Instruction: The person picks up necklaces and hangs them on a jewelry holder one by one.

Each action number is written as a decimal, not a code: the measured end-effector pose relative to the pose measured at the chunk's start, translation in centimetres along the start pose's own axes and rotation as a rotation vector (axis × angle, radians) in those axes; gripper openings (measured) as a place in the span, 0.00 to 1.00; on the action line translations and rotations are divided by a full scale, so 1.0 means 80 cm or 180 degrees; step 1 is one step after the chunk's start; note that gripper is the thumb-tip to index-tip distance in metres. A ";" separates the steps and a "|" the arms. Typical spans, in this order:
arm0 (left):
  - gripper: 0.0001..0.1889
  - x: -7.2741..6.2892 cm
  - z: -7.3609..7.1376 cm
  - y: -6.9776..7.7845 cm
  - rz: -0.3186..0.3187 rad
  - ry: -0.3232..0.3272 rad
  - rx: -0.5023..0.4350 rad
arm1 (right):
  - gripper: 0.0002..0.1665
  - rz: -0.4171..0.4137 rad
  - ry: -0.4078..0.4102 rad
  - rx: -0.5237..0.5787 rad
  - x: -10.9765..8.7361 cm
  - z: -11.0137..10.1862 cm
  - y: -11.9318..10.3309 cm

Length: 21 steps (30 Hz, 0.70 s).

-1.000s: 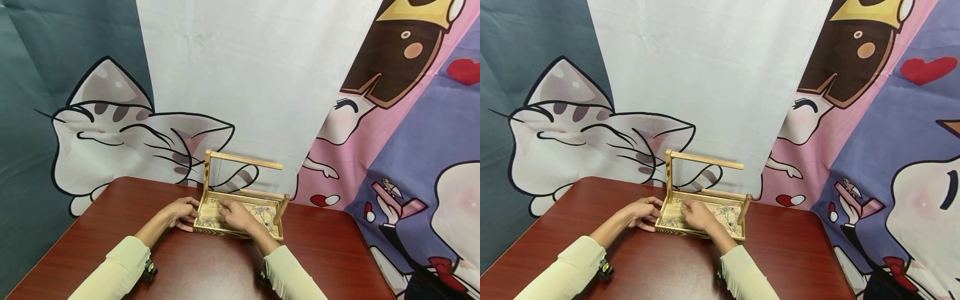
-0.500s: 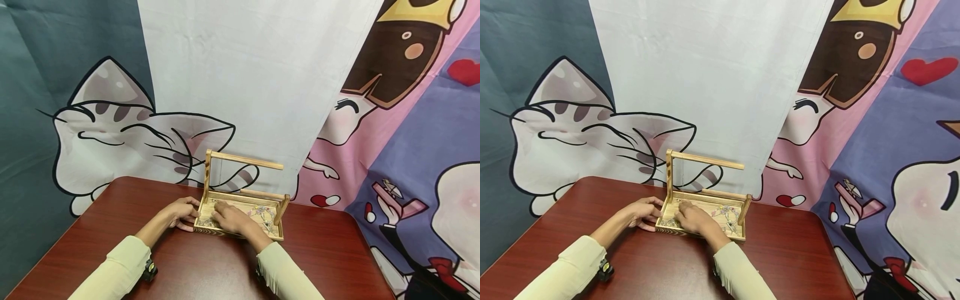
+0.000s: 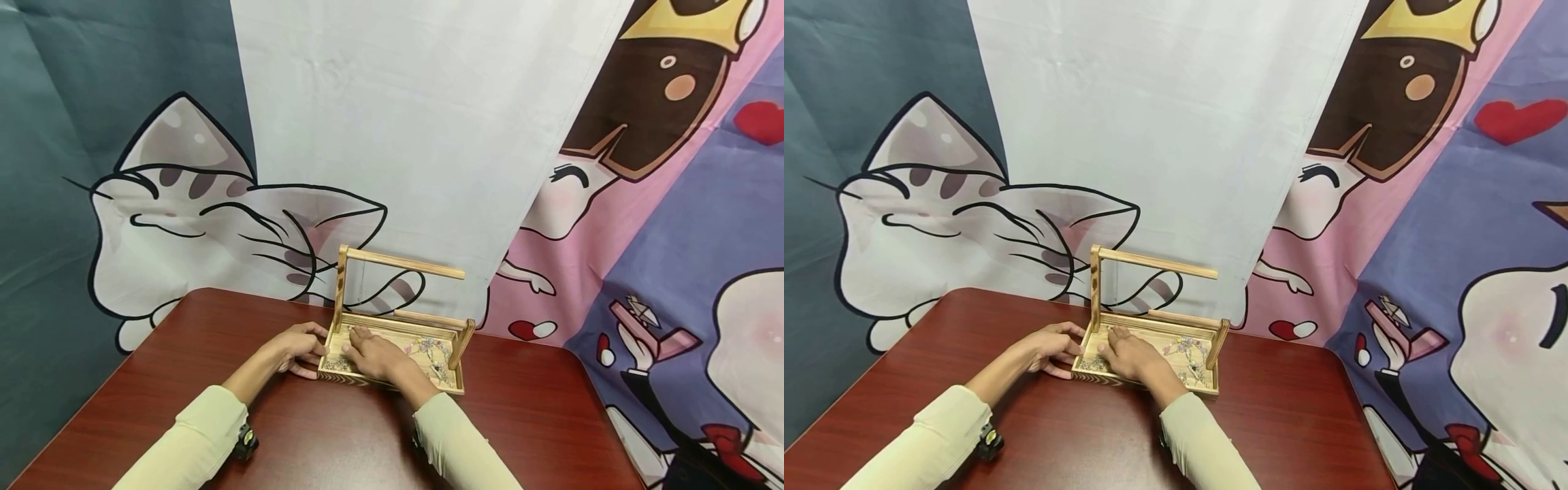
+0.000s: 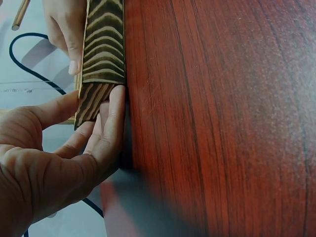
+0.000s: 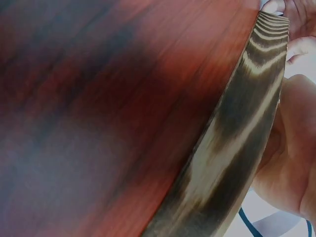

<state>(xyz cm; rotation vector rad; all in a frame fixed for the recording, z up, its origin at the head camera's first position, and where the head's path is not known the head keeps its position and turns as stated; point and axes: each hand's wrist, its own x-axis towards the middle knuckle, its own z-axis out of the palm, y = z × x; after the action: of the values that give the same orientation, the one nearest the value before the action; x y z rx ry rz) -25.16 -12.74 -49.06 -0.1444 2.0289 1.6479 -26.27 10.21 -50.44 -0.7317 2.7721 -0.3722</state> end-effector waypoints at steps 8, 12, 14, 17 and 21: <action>0.30 0.001 0.001 0.003 0.0020 -0.0029 0.0004 | 0.42 0.0060 -0.0111 -0.0196 -0.006 -0.007 0.003; 0.30 0.000 0.000 0.003 0.0015 -0.0022 0.0006 | 0.43 0.0035 -0.0131 -0.0267 -0.012 -0.009 0.005; 0.30 -0.001 0.000 0.003 0.0010 -0.0013 0.0003 | 0.43 0.0028 -0.0158 -0.0292 -0.015 -0.010 0.005; 0.30 -0.001 0.000 0.002 0.0003 -0.0005 -0.0011 | 0.43 0.0054 -0.0205 -0.0301 -0.023 -0.012 0.007; 0.30 0.000 0.001 0.000 0.0004 -0.0001 -0.0019 | 0.44 0.0103 -0.0240 -0.0316 -0.034 -0.014 0.012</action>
<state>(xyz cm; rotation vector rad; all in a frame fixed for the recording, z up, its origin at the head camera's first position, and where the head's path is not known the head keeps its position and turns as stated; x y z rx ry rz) -25.13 -12.67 -49.04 -0.1450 2.0242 1.6549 -24.74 12.57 -49.19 -0.7071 2.7435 -0.1976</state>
